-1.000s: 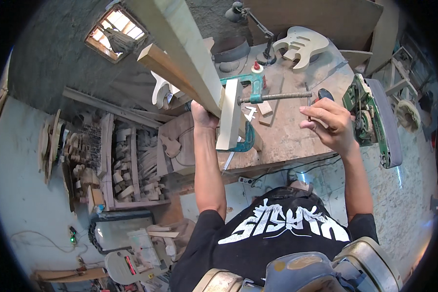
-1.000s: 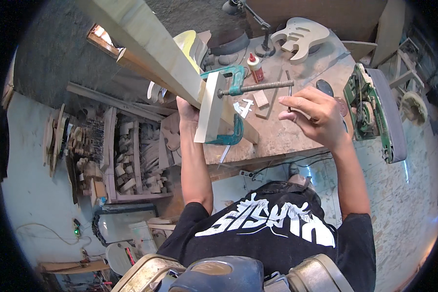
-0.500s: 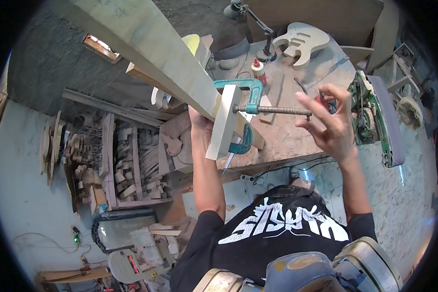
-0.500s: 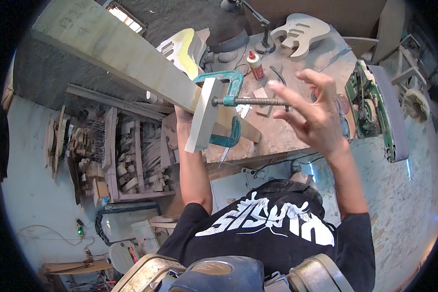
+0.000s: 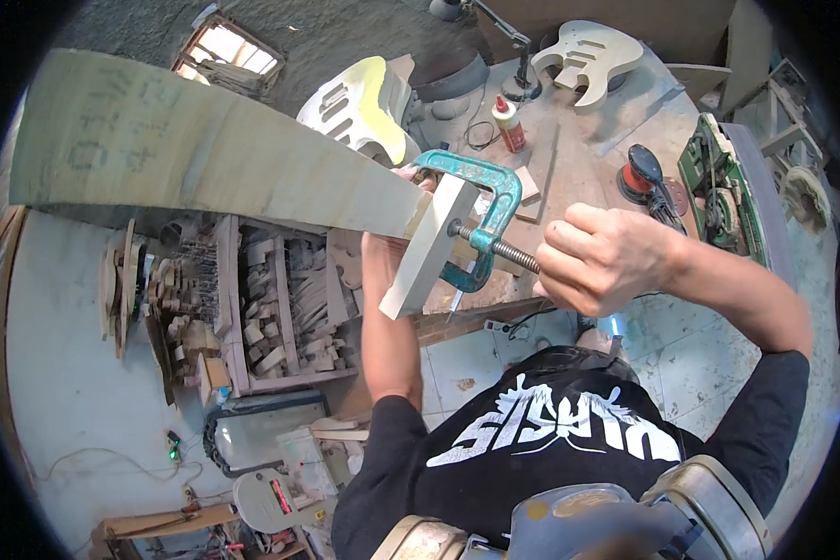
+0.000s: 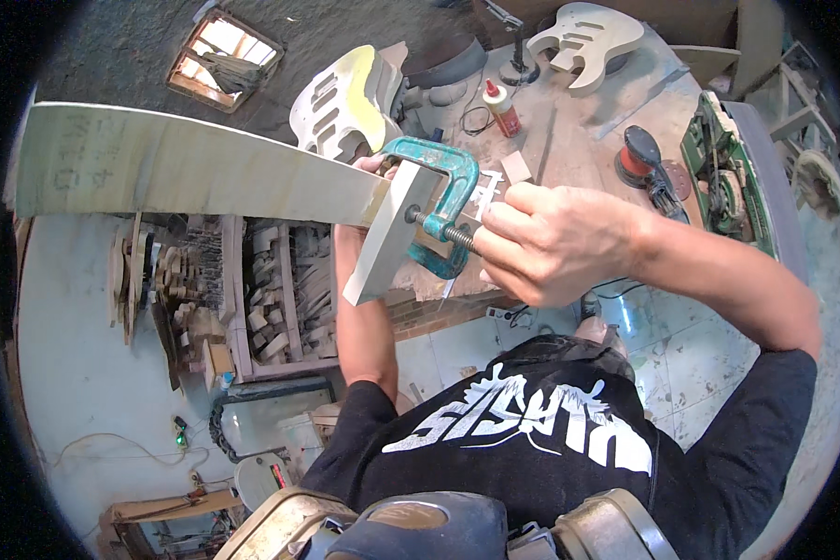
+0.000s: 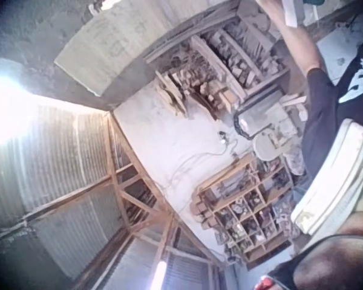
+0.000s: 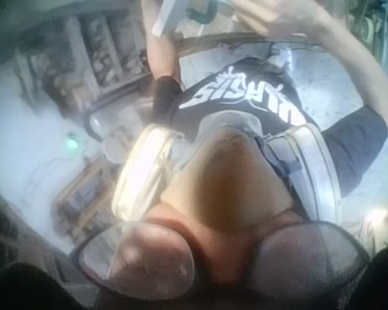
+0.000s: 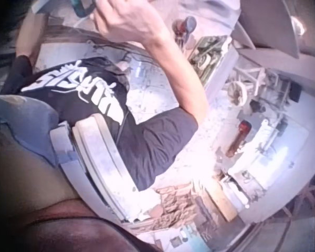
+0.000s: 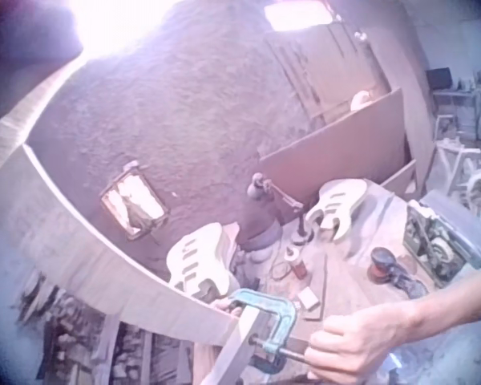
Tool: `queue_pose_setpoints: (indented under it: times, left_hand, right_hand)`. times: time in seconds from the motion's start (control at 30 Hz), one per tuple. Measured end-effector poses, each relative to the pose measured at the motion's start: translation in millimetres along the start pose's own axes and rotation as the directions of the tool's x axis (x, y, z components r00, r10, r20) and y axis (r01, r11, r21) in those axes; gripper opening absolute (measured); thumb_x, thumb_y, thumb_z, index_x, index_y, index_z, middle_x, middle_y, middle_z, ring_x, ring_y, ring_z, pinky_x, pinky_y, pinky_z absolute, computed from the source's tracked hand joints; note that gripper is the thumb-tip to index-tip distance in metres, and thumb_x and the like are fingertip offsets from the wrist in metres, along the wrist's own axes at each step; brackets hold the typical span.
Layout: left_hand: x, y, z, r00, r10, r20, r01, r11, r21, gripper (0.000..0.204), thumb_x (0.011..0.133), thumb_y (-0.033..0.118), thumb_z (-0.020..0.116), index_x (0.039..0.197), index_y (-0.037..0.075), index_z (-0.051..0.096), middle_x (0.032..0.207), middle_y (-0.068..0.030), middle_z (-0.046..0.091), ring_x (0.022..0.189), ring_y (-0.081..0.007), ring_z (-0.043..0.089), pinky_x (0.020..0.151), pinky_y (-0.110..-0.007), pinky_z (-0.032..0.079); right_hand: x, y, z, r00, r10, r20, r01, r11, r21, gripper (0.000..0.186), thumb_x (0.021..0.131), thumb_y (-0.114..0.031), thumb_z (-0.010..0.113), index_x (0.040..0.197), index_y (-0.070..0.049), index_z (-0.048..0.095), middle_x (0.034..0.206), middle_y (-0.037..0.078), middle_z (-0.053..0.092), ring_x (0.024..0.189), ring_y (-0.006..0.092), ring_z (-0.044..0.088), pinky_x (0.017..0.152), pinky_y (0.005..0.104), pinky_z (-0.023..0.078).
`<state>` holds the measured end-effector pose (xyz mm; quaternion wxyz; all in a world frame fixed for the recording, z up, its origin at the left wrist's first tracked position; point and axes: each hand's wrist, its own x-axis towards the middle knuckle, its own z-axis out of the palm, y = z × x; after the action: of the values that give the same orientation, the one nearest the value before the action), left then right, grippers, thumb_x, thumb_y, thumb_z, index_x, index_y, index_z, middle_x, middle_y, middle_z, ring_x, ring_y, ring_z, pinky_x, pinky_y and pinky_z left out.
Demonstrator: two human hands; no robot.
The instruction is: The person aligns two pieces of wood on a workbench and secures them together using a green C-clamp.
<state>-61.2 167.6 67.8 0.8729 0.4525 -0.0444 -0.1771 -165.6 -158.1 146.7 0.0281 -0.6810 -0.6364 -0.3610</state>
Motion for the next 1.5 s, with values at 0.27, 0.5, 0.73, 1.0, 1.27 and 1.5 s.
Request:
queue_pose_setpoints:
  times: [0.27, 0.5, 0.73, 1.0, 1.27, 1.5]
  left_hand:
    - [18, 33, 38, 0.918, -0.31, -0.249, 0.39, 0.827, 0.406, 0.035, 0.099, 0.038, 0.056, 0.078, 0.011, 0.061, 0.068, 0.002, 0.055, 0.062, -0.0068, 0.052, 0.053, -0.024, 0.039]
    - [8, 18, 45, 0.956, -0.067, -0.287, 0.238, 0.748, 0.62, 0.034, 0.089, 0.038, 0.075, 0.073, 0.012, 0.059, 0.059, 0.0079, 0.046, 0.049, -0.0018, 0.038, 0.044, -0.023, 0.027]
    - [25, 5, 36, 0.953, 0.071, -0.296, 0.124, 0.797, 0.59, 0.03, 0.084, 0.032, 0.08, 0.078, 0.01, 0.061, 0.065, 0.0013, 0.054, 0.052, -0.0086, 0.051, 0.046, -0.026, 0.042]
    - [20, 2, 77, 0.931, 0.149, -0.334, 0.081, 0.806, 0.586, 0.04, 0.083, 0.035, 0.08, 0.104, 0.006, 0.061, 0.083, -0.0024, 0.061, 0.063, -0.0113, 0.059, 0.054, -0.029, 0.051]
    - [27, -3, 74, 0.926, 0.227, -0.301, -0.028, 0.838, 0.545, 0.027, 0.094, 0.021, 0.065, 0.112, 0.0, 0.063, 0.096, -0.0079, 0.068, 0.081, -0.0164, 0.067, 0.067, -0.03, 0.054]
    - [50, -9, 66, 0.934, 0.248, -0.256, -0.087, 0.855, 0.51, 0.021, 0.086, 0.018, 0.072, 0.092, -0.002, 0.072, 0.086, -0.0098, 0.07, 0.073, -0.0171, 0.065, 0.064, -0.032, 0.05]
  right_hand:
    - [-13, 14, 14, 0.97, -0.059, -0.237, 0.071, 0.997, 0.042, 0.024, 0.059, -0.017, 0.064, 0.069, -0.008, 0.045, 0.067, 0.001, 0.045, 0.054, 0.0114, 0.043, 0.047, 0.0254, 0.031]
    - [-35, 11, 27, 0.884, 0.319, -0.342, -0.276, 0.946, 0.169, 0.032, 0.048, -0.019, 0.063, 0.075, -0.003, 0.054, 0.059, 0.002, 0.039, 0.048, 0.0188, 0.043, 0.043, 0.0321, 0.033]
    - [-55, 9, 42, 0.684, 0.636, -0.357, -0.49, 0.764, 0.421, 0.012, 0.069, -0.009, 0.053, 0.078, -0.001, 0.054, 0.059, 0.008, 0.043, 0.049, 0.0268, 0.048, 0.047, 0.0386, 0.038]
    - [-60, 11, 50, 0.241, 0.965, -0.106, -0.725, 0.251, 0.641, 0.017, 0.077, -0.011, 0.044, 0.07, 0.001, 0.053, 0.056, 0.01, 0.044, 0.051, 0.0185, 0.049, 0.051, 0.0327, 0.035]
    - [-72, 49, 69, -0.028, 0.988, 0.15, -0.666, -0.13, 0.734, 0.027, 0.087, -0.018, 0.043, 0.067, -0.004, 0.054, 0.052, -0.002, 0.039, 0.043, 0.0082, 0.032, 0.041, 0.0279, 0.023]
    - [-80, 69, 74, -0.209, 0.921, 0.329, -0.649, -0.382, 0.658, 0.027, 0.086, -0.019, 0.046, 0.072, -0.003, 0.063, 0.052, 0.001, 0.043, 0.041, 0.0116, 0.038, 0.039, 0.0312, 0.029]
